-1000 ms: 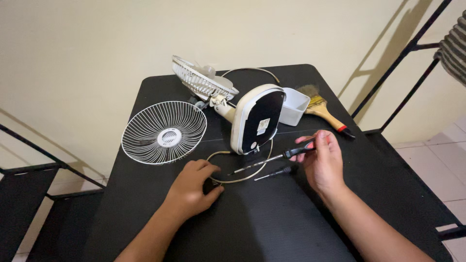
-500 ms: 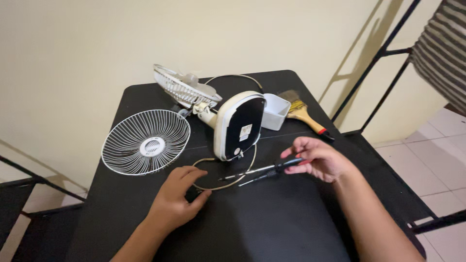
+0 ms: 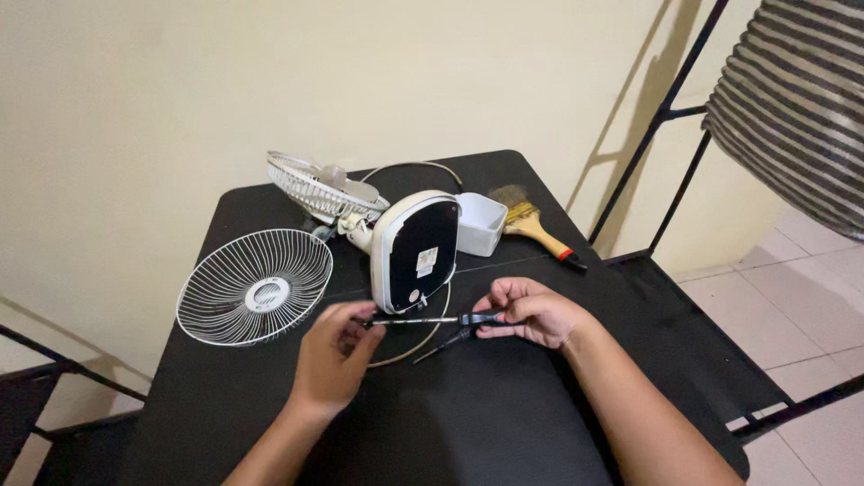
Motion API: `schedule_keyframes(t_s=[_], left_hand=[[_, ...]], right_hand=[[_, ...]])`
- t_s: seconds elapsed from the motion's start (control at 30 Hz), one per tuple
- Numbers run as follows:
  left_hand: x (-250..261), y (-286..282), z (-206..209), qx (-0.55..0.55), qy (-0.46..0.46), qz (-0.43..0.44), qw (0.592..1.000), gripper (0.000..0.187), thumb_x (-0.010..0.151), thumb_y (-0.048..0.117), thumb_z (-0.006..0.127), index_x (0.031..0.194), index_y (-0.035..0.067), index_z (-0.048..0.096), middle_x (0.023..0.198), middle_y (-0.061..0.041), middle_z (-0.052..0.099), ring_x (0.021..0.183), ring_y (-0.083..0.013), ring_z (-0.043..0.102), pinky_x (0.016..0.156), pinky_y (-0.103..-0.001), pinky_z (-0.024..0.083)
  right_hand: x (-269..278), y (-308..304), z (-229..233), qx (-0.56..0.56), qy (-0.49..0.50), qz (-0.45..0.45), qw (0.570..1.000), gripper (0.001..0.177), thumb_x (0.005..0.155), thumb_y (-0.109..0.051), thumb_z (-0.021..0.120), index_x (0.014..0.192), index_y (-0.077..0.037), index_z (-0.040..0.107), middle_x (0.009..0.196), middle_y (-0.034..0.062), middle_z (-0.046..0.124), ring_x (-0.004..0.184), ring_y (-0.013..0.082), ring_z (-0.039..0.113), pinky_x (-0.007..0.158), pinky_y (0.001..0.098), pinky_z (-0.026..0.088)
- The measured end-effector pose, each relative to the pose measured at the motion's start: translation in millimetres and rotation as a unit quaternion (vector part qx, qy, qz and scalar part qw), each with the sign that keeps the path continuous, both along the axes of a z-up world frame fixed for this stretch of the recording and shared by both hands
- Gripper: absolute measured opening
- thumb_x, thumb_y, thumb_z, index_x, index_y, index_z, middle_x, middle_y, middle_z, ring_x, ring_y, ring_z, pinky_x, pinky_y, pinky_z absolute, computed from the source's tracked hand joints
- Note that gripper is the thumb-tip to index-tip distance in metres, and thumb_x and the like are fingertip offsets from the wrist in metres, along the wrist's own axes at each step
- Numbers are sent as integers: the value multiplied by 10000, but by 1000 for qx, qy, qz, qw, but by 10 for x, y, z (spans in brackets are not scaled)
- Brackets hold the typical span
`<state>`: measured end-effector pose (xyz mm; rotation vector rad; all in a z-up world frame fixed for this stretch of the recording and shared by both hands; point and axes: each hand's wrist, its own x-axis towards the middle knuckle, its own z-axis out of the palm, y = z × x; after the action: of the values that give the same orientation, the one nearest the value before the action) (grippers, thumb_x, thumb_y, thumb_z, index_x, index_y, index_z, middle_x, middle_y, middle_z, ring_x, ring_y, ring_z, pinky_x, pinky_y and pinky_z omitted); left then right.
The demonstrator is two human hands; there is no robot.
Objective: The person uses a screwdriver to remove screws from the back cover of a table fan. They then detach the back cover, exposing the internal wiring and motor, and set the cover aside on the table.
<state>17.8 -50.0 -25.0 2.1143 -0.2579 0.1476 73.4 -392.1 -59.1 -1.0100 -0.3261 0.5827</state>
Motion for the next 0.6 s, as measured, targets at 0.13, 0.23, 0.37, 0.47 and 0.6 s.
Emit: schedule_keyframes(t_s=[0.13, 0.23, 0.37, 0.47, 0.6], left_hand=[[148, -158, -57, -124, -110, -39, 985, 266, 945, 81, 701, 1200, 4, 697, 1041, -94, 704, 871, -111, 680, 713, -244, 551], [291, -346, -59, -220, -76, -45, 972, 297, 938, 69, 685, 1223, -12, 672, 977, -99, 704, 807, -109, 641, 679, -242, 520], [444, -576, 7, -208, -229, 8, 951, 381, 907, 78, 725, 1254, -46, 626, 1079, -143, 677, 916, -164, 667, 764, -273, 553], [471, -665, 17, -90, -355, 118, 923, 580, 866, 93, 759, 1358, -81, 505, 1282, -257, 571, 1121, -329, 599, 924, -383, 511], [531, -745, -87, -45, -384, 135, 912, 849, 843, 141, 777, 1510, -106, 314, 1489, -351, 390, 1372, -496, 434, 1158, -506, 357]], right_hand=[[-101, 42, 150, 0, 1, 34, 999, 251, 706, 88, 544, 929, -27, 557, 1116, 203, 684, 946, 278, 733, 828, 422, 609], [-179, 15, 234, -36, 47, 89, 994, 330, 790, -91, 553, 1101, -20, 636, 961, 200, 728, 670, 185, 716, 493, 280, 582], [-184, -29, 164, -67, 37, 113, 991, 409, 1069, -312, 552, 1175, 73, 640, 758, 150, 680, 442, 97, 580, 323, 175, 399], [-105, -137, 157, -104, -41, 35, 993, 383, 1086, -294, 566, 1131, 79, 642, 709, 94, 650, 428, 76, 529, 346, 193, 370], [-78, -391, 286, -177, -10, -122, 977, 236, 1004, -247, 550, 1053, -20, 589, 773, 76, 677, 571, 148, 661, 506, 283, 527]])
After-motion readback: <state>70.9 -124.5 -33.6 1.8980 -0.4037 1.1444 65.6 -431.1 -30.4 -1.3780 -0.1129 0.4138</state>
